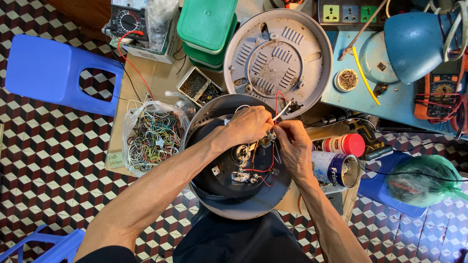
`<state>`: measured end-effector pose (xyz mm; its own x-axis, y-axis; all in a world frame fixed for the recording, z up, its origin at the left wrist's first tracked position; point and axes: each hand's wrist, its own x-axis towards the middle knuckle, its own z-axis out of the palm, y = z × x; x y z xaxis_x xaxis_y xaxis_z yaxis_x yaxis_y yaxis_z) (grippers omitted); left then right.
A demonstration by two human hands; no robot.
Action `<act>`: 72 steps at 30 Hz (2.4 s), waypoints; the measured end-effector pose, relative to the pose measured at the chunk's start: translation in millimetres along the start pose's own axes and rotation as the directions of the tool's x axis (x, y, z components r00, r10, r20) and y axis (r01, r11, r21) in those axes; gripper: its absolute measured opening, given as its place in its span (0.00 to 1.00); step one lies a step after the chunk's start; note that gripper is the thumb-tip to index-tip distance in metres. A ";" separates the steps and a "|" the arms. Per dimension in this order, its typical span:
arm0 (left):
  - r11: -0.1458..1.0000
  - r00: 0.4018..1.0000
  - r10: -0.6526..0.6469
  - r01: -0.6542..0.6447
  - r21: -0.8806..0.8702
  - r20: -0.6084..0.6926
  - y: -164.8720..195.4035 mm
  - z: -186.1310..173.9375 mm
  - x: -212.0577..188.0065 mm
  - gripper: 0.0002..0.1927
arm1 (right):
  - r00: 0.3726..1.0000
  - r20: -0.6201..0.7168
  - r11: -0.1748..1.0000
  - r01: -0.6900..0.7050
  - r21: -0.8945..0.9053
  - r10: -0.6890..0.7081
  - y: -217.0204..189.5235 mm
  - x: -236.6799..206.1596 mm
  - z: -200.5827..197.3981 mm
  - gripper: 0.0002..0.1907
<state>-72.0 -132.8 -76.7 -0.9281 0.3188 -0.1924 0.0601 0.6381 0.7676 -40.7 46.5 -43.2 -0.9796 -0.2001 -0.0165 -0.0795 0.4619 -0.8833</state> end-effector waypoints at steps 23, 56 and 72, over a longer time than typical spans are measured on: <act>1.000 1.000 0.014 -0.013 -0.008 0.024 -0.3 -4.1 -0.6 0.13 | 0.984 0.171 0.999 -0.038 -0.007 0.039 -6.0 10.3 -18.2 0.07; 0.985 0.998 0.066 -0.069 0.156 0.026 6.7 -6.6 -7.0 0.08 | 0.978 0.197 0.998 0.070 -0.006 -0.067 -7.6 9.4 -17.9 0.06; 0.972 0.999 0.051 -0.045 0.232 -0.021 8.4 1.6 -9.6 0.06 | 0.881 0.212 0.872 -0.460 0.168 0.424 12.8 13.7 -3.3 0.10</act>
<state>-62.1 -129.4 -69.4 -0.9312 0.3363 -0.1407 0.1851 0.7686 0.6123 -55.7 52.5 -53.1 -0.8574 -0.1635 -0.4879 0.4122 0.3495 -0.8414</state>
